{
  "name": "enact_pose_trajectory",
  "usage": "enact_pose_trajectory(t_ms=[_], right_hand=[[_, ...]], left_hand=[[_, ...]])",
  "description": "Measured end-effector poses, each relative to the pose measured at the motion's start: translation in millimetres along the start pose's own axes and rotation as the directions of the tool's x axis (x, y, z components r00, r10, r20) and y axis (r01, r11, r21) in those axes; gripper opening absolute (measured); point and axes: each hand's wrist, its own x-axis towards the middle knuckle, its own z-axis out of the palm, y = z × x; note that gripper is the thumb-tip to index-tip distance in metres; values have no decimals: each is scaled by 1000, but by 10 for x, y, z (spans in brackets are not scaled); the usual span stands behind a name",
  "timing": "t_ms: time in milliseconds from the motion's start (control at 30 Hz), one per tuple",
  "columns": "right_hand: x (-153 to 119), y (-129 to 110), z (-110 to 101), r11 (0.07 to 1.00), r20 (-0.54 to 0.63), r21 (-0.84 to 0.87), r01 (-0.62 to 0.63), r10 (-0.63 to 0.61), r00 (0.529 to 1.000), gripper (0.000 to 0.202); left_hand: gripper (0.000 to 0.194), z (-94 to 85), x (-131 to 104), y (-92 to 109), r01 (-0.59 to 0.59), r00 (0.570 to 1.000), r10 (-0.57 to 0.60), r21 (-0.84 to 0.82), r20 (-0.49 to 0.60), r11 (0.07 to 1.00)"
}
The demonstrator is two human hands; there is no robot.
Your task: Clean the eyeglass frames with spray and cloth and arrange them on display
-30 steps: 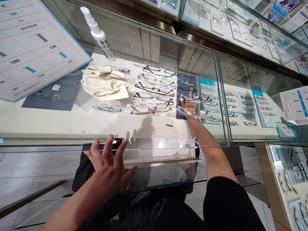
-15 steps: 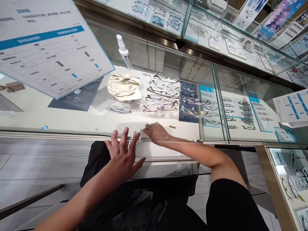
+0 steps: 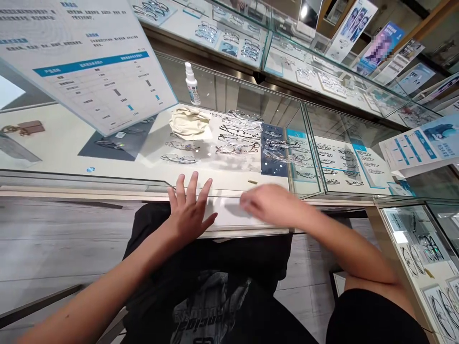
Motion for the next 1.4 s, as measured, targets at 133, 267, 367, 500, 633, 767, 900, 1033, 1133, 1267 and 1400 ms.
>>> enact_pose_trajectory(t_ms=[133,267,367,500,633,767,900,1033,1133,1267,1400], right_hand=[[-40,631,-350,890,-512,-293,-350,163,843,43],[60,1296,-346,804,-548,-348,-482,242,801,50],[145,1536,-305,793,-518,-342,-505,289,805,56],[254,1617,-318,778,-457,-345,-525,350,818,61],[340,1615,-326,771,-429,-338,-539,384,818,62],[333,1574,-331,775,-456,-317,-547,381,805,62],[89,1344,-398,844,-497,-289,-451,270,825,65],[-413,746,-474,948,-415,-227,-223,113,903,65],[-727,220,-443,982,-232,-136,-133,99,968,64],[-782,-96,-200,996,77,23,-81,79,994,64],[-523,145,226,993,271,93,-75,48,961,67]], left_hand=[[98,-96,12,40,14,999,-15,18,50,1000],[93,-170,-35,71,-17,1000,16,55,16,998],[89,-187,-73,69,-33,999,35,69,-31,997],[90,-197,-76,57,-47,998,49,63,-31,997],[96,-209,-59,59,-43,999,43,41,2,998],[95,-221,-69,68,-49,999,50,54,-10,997],[93,-242,-88,77,-62,998,64,77,-25,995],[95,-249,-80,81,-60,998,61,86,-19,995],[93,-242,-61,81,-48,999,49,76,-2,996],[93,-233,-33,77,-27,999,25,53,35,998],[96,-222,-18,66,-22,999,20,33,42,999]])
